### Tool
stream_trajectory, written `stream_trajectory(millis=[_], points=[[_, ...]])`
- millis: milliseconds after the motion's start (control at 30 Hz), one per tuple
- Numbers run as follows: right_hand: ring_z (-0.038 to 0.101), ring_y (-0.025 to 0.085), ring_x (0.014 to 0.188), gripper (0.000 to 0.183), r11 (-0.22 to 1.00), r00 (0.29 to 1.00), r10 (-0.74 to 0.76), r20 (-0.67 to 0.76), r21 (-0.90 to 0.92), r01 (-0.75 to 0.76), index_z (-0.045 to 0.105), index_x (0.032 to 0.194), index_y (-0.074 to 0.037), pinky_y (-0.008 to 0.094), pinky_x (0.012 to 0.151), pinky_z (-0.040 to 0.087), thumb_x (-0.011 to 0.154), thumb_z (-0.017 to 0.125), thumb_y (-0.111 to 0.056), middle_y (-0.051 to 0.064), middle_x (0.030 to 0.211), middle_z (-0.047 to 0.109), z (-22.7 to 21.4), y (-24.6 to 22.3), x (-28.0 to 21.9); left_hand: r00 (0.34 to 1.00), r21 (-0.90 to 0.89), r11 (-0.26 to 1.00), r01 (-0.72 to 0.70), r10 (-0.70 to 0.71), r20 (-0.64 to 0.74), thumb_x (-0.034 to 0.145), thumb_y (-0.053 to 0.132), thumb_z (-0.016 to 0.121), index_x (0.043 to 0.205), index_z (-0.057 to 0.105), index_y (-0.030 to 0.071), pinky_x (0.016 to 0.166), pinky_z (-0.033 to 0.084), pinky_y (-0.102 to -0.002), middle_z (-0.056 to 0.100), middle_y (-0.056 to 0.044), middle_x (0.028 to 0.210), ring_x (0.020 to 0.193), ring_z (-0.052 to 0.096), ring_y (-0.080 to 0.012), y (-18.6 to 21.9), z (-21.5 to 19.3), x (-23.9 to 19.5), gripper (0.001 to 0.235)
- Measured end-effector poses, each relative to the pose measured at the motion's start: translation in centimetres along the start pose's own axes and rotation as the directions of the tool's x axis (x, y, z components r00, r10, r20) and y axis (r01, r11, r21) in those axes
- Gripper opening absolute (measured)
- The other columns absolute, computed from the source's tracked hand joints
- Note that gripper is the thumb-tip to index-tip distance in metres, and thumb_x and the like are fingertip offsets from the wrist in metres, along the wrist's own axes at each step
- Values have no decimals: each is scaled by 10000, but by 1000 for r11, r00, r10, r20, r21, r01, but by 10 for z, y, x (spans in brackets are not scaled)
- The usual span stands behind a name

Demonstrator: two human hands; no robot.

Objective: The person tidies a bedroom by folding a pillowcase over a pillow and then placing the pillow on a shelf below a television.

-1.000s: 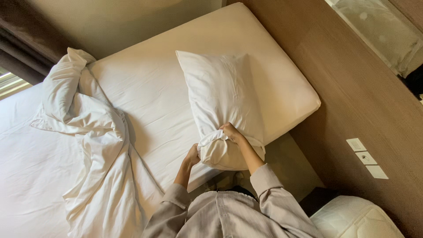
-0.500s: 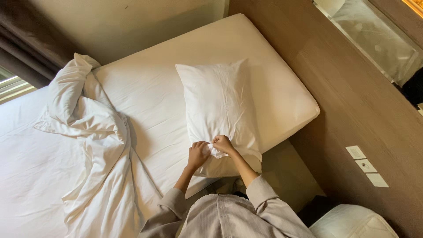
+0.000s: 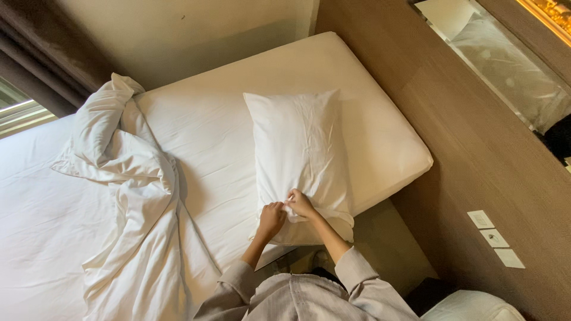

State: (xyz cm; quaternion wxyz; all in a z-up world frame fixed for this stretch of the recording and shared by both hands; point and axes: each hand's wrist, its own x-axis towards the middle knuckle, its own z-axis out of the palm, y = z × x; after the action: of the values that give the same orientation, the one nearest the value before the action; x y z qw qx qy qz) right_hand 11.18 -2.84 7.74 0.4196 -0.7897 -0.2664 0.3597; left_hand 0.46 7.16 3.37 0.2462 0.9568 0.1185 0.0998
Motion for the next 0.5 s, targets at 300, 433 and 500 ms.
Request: stream_trajectory(millis=[300, 433, 500], points=[[723, 359, 928, 285, 995, 997, -78, 12, -58, 78, 684, 1062, -111, 472, 843, 543, 858, 753, -298, 164, 914, 771, -35, 18, -27, 839, -143, 881, 451, -364, 404, 775, 475, 467, 824, 645, 537, 534, 314, -47, 525, 319, 723, 620, 429, 134, -45, -1, 51, 195], [733, 343, 903, 281, 901, 989, 132, -72, -407, -150, 758, 923, -184, 446, 808, 556, 957, 630, -432, 81, 899, 777, -56, 54, -34, 833, -493, 688, 532, -320, 452, 733, 376, 519, 1003, 827, 84, 893, 439, -402, 726, -187, 1021, 951, 610, -316, -53, 2, 42, 503], [724, 366, 926, 323, 919, 984, 116, -133, -362, -157, 767, 938, -196, 465, 811, 557, 975, 596, -468, 92, 919, 772, -58, 68, -30, 845, -507, 700, 503, -276, 458, 715, 387, 546, 1010, 817, 72, 951, 453, -496, 740, -254, 1075, 1027, 627, -404, -41, -4, 42, 509]])
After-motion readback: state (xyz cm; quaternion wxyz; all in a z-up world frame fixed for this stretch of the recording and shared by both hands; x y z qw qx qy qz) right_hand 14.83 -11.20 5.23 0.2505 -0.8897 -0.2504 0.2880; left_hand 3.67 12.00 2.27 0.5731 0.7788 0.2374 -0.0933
